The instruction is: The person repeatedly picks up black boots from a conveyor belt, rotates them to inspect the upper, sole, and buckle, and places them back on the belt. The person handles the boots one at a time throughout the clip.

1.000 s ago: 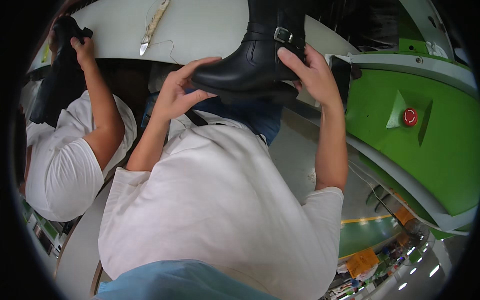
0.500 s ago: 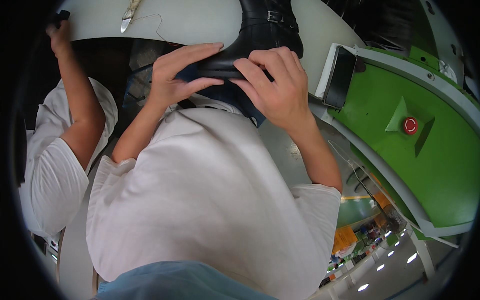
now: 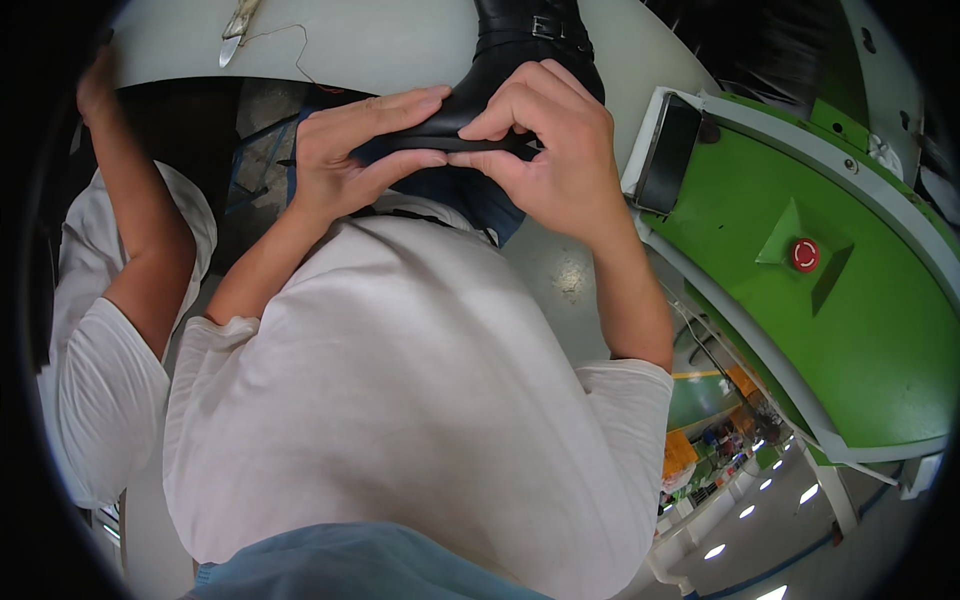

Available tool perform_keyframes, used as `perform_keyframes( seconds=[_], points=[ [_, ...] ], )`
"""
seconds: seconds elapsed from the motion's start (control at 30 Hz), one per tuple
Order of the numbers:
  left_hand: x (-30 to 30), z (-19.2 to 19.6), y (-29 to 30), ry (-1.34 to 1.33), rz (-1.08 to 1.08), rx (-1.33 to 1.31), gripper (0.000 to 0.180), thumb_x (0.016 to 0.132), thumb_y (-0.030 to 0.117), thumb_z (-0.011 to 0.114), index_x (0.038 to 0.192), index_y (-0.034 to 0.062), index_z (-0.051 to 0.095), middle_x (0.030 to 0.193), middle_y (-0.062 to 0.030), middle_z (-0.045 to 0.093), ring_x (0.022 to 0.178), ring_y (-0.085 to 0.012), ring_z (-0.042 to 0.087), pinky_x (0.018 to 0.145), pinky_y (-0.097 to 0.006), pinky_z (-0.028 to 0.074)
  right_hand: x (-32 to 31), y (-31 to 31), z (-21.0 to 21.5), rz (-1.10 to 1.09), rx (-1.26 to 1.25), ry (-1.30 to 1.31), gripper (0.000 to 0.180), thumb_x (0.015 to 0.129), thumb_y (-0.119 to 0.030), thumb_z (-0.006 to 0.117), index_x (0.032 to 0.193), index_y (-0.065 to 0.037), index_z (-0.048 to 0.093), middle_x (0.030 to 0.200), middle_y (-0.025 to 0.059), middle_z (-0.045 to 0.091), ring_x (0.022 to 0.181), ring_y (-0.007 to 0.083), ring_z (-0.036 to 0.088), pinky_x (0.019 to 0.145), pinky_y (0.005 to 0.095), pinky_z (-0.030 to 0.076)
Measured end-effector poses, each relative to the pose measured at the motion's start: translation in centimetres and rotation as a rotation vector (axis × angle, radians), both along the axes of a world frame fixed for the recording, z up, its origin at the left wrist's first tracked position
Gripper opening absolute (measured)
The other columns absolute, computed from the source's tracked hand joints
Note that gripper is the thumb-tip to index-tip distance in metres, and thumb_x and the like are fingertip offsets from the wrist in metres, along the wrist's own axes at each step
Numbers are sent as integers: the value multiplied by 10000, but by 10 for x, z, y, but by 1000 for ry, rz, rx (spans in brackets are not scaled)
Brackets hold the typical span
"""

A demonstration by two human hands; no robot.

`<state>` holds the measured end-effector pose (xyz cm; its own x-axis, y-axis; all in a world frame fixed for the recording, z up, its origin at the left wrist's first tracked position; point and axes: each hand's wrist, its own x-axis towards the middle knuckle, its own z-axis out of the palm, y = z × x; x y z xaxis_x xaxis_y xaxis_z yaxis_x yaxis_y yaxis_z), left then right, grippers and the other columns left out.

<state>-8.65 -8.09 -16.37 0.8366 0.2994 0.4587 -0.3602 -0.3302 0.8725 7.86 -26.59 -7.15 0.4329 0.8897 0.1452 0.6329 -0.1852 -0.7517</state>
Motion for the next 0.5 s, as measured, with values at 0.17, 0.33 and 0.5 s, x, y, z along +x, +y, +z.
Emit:
perform_keyframes(
  seconds=[0.17,0.33,0.5],
  points=[
    [-1,8,-1,62,6,-57,451,806,52,987,1228,-18,845,1266,-225,840,1151,-333,842,998,-379,663,2,3,10,-103,-167,249,523,652,-89,1059,1091,-103,776,867,-45,669,809,89,579,695,269,460],
    [1,13,2,92,-7,-24,418,804,79,996,1185,-19,856,1237,-204,850,1138,-316,846,991,-359,662,6,6,16,-145,-202,355,711,655,-95,1058,1304,-139,772,941,-52,653,804,69,523,692,250,446],
    [-2,12,3,124,21,-30,401,816,58,987,1184,-29,854,1265,-194,847,1176,-281,837,1046,-350,635,58,-19,-5,-532,-14,-93,636,867,-295,1005,1415,-85,761,1124,-14,737,930,44,626,740,228,476]
  ],
)
